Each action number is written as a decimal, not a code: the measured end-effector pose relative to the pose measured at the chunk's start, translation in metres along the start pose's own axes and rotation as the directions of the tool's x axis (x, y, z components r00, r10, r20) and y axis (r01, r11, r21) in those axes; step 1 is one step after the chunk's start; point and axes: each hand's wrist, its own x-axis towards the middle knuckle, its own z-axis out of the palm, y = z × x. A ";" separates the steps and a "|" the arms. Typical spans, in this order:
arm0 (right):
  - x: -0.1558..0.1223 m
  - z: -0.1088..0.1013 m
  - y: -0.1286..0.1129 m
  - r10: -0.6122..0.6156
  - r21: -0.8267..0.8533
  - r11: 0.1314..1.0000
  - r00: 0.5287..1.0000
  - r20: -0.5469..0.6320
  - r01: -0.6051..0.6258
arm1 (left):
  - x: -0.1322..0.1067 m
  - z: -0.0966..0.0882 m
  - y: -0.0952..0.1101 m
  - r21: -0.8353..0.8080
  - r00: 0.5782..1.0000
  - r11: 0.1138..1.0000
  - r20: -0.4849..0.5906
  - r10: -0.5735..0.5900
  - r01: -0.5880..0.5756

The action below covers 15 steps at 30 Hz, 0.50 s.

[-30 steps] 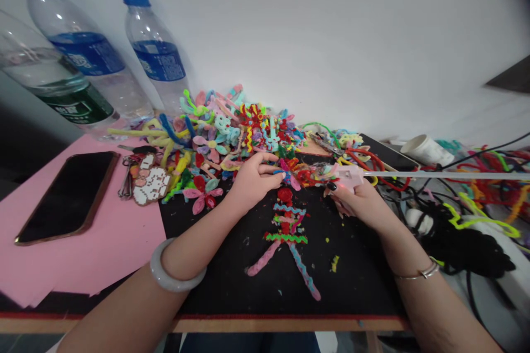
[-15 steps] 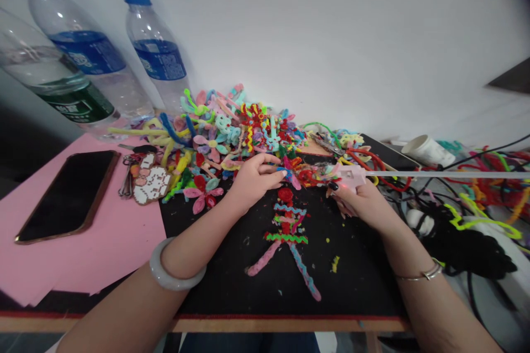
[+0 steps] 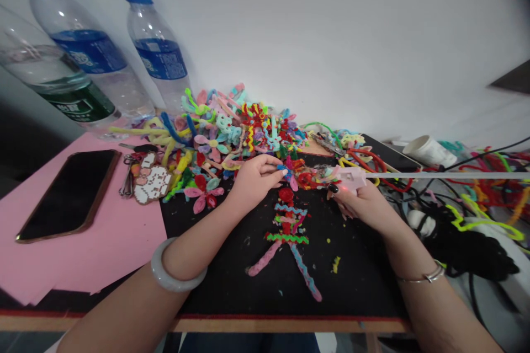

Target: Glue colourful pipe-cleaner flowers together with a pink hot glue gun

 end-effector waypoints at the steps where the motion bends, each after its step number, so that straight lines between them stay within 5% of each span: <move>1: 0.000 0.000 0.000 -0.008 -0.011 1.000 1.000 -0.001 0.008 | 0.000 0.000 0.000 0.005 1.000 1.000 0.001 0.003 -0.003; 15: -0.003 0.000 -0.006 -0.053 -0.139 0.989 0.999 -0.005 0.051 | 0.000 0.000 -0.001 0.065 0.998 0.996 0.019 0.056 -0.057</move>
